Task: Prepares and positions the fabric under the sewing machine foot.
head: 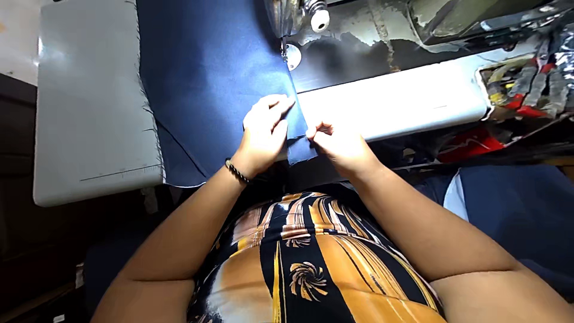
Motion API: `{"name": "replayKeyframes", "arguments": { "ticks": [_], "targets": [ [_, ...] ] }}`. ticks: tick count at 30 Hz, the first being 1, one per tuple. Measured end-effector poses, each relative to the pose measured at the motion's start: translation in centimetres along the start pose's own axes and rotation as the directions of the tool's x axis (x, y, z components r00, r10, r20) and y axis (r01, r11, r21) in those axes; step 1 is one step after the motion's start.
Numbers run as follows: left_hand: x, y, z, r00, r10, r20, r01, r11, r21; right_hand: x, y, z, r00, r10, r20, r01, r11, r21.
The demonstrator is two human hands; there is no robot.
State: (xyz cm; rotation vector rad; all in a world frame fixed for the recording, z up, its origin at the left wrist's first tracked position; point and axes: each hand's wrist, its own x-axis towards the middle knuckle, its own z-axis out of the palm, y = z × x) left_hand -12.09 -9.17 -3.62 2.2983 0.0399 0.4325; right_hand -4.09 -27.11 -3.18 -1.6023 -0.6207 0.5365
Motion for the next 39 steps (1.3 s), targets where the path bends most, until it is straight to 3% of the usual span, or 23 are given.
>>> {"name": "replayKeyframes", "arguments": {
  "ticks": [2,4,12,14,16,18,19,21,23,30,34,37,39],
  "targets": [
    [-1.8,-0.5,0.0,0.973,0.208,0.101,-0.227,0.94,0.256,0.0,0.0,0.7,0.994,0.107,0.02,-0.109,0.955,0.278],
    [-2.2,-0.6,-0.2,0.948,0.294,0.12,-0.317,0.868,0.382,-0.1,-0.4,1.5,0.983,0.18,0.029,-0.176,0.898,0.404],
    [0.5,-0.5,0.7,0.81,0.574,-0.123,-0.463,0.753,0.468,-0.2,-2.6,2.5,0.968,0.248,0.029,-0.227,0.828,0.513],
    [0.8,-0.3,0.6,0.807,0.564,-0.173,-0.457,0.783,0.422,0.2,-2.2,2.2,0.995,0.103,-0.014,-0.087,0.903,0.421],
    [0.9,-0.2,0.1,0.844,0.467,-0.262,-0.393,0.873,0.289,1.5,-1.3,1.5,0.972,-0.221,-0.074,0.229,0.964,0.134],
    [1.0,0.0,-0.8,0.886,0.302,-0.352,-0.285,0.953,0.1,3.4,-0.9,0.4,0.875,-0.483,0.031,0.482,0.865,-0.138],
    [1.0,0.0,-1.3,0.898,0.231,-0.375,-0.249,0.968,0.001,4.2,-1.3,0.1,0.842,-0.526,0.118,0.539,0.822,-0.184],
    [1.1,-0.1,-2.2,0.909,0.158,-0.387,-0.226,0.965,-0.136,5.6,-2.6,-0.1,0.799,-0.523,0.295,0.589,0.781,-0.21],
    [1.0,-0.4,-2.6,0.915,0.143,-0.378,-0.218,0.962,-0.166,6.6,-3.3,0.2,0.758,-0.529,0.382,0.631,0.743,-0.223],
    [0.7,-0.2,-3.0,0.918,0.207,-0.339,-0.253,0.963,-0.096,7.4,-3.0,1.0,0.746,-0.605,0.279,0.663,0.713,-0.228],
    [0.0,0.7,-2.5,0.9,0.347,-0.265,-0.339,0.938,0.075,5.7,-2.2,0.6,0.709,-0.677,0.198,0.705,0.672,-0.229],
    [-1.9,1.3,-1.2,0.937,0.338,-0.084,-0.314,0.925,0.215,2.7,-0.2,0.3,0.783,-0.593,0.185,0.613,0.689,-0.385],
    [-2.8,1.7,-0.3,0.956,0.292,-0.022,-0.282,0.938,0.202,1.0,1.8,0.2,0.836,-0.517,0.181,0.526,0.662,-0.534]
  ]
}}
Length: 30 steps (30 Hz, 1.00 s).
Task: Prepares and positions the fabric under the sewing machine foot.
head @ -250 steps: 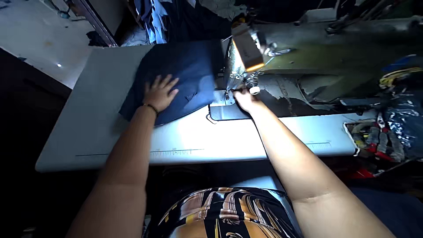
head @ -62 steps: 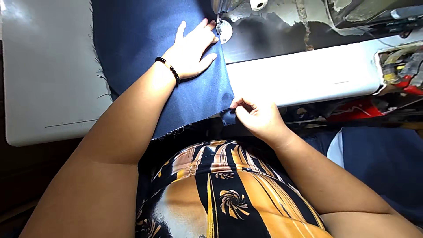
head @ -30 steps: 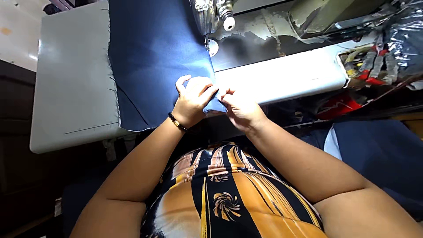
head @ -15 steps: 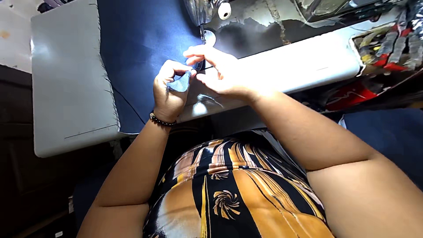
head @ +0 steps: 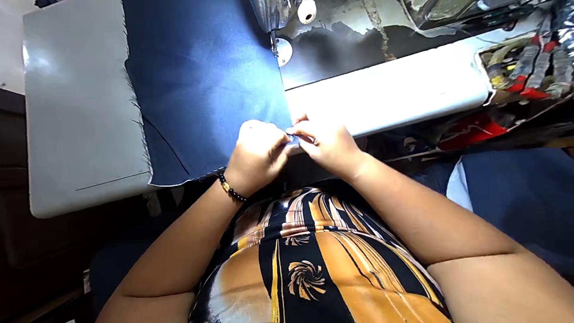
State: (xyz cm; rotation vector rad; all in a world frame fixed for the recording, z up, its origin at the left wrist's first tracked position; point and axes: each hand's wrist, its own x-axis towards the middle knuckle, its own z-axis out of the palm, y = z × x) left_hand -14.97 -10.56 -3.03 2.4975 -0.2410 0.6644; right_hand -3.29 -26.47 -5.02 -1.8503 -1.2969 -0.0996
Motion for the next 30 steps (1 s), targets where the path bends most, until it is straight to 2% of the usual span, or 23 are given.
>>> {"name": "replayKeyframes", "arguments": {
  "ticks": [2,4,6,8,10,13,15,19,23,30],
  "targets": [
    [-0.1,0.6,0.0,0.996,-0.085,-0.036,0.082,0.994,-0.073,-1.4,0.5,0.5,1.0,-0.003,-0.016,0.002,0.999,-0.05],
    [0.5,-0.5,-0.5,0.971,-0.238,-0.034,0.238,0.971,0.008,-2.0,1.1,0.8,0.997,-0.064,-0.033,0.062,0.997,-0.056],
    [1.3,-3.1,-1.2,0.904,-0.416,0.097,0.388,0.895,0.22,-2.3,1.8,0.9,0.99,-0.138,-0.042,0.134,0.987,-0.084],
    [1.9,-4.7,-2.0,0.839,-0.488,0.241,0.391,0.848,0.357,-2.2,2.2,1.0,0.979,-0.197,-0.06,0.19,0.976,-0.106],
    [2.4,-4.5,-2.1,0.833,-0.486,0.263,0.388,0.853,0.348,-2.4,2.4,1.1,0.97,-0.234,-0.064,0.227,0.968,-0.104],
    [4.1,-3.8,-1.6,0.904,-0.402,0.149,0.378,0.911,0.166,-2.4,2.5,1.1,0.963,-0.261,-0.066,0.255,0.963,-0.086],
    [5.4,-4.0,-0.9,0.929,-0.353,0.108,0.341,0.933,0.112,-2.4,2.5,1.1,0.962,-0.263,-0.069,0.257,0.962,-0.088],
    [6.1,-5.4,0.2,0.912,-0.347,0.217,0.328,0.937,0.121,-2.4,2.5,0.9,0.967,-0.245,-0.066,0.239,0.968,-0.077],
    [6.0,-5.9,0.4,0.911,-0.324,0.255,0.312,0.946,0.087,-2.4,2.5,0.9,0.966,-0.243,-0.083,0.237,0.969,-0.072],
    [6.4,-5.4,0.2,0.876,-0.36,0.322,0.337,0.933,0.126,-2.4,2.5,1.0,0.96,-0.266,-0.085,0.255,0.96,-0.117]
  ]
}}
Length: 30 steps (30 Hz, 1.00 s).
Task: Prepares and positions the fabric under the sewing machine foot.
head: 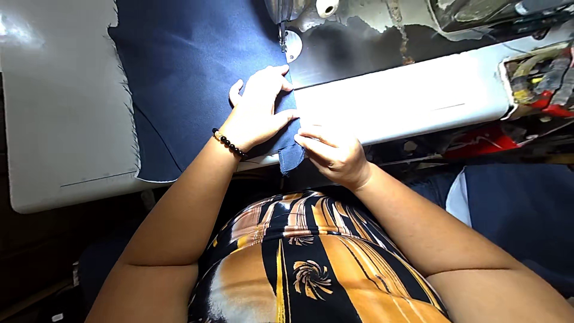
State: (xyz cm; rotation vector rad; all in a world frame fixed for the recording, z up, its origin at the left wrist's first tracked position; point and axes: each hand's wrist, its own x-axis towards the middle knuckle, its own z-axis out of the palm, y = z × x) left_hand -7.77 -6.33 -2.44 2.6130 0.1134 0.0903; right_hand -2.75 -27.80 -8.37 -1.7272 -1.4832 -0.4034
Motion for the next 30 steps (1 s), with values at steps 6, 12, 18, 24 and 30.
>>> {"name": "replayKeyframes", "arguments": {
  "ticks": [6,12,18,24,30],
  "targets": [
    [0.0,0.3,-0.2,0.999,-0.01,0.035,0.01,1.0,-0.005,0.0,-0.1,0.0,1.0,0.01,-0.011,-0.01,1.0,0.013],
    [-0.1,0.8,0.1,0.998,-0.057,0.026,0.056,0.998,0.042,0.2,-0.1,-0.1,1.0,0.027,-0.002,-0.027,0.999,0.029],
    [-1.6,1.4,0.5,0.999,-0.037,0.035,0.033,0.995,0.093,0.6,-0.7,-0.4,0.996,0.077,0.046,-0.08,0.995,0.059],
    [-5.9,2.6,2.2,0.998,0.029,-0.056,-0.023,0.995,0.102,1.1,-1.7,-1.8,0.985,0.074,0.157,-0.07,0.997,-0.035],
    [-5.6,2.5,2.0,0.996,0.043,-0.078,-0.038,0.997,0.074,1.4,-0.9,-2.3,0.976,0.073,0.203,-0.07,0.997,-0.025]
  ]
}}
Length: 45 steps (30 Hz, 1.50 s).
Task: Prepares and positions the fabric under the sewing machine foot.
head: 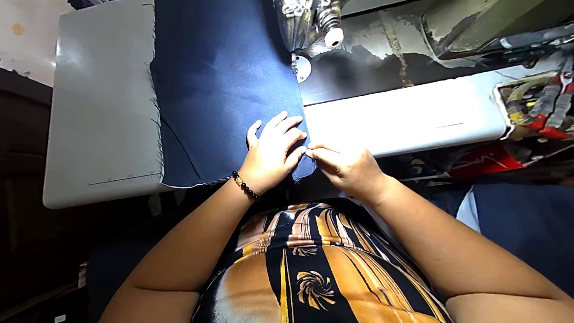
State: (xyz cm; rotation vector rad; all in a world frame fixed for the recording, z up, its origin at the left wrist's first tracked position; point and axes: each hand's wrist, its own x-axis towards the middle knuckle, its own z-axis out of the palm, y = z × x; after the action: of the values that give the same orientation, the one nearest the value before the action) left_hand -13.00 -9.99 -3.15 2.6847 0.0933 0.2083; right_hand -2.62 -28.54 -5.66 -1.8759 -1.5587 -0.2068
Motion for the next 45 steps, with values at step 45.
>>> {"name": "replayKeyframes", "arguments": {
  "ticks": [45],
  "targets": [
    [14.3,-7.5,-3.0,0.992,-0.123,0.011,0.123,0.992,-0.027,10.5,7.5,0.6,0.982,0.134,0.135,-0.119,0.987,-0.11]
  ]
}}
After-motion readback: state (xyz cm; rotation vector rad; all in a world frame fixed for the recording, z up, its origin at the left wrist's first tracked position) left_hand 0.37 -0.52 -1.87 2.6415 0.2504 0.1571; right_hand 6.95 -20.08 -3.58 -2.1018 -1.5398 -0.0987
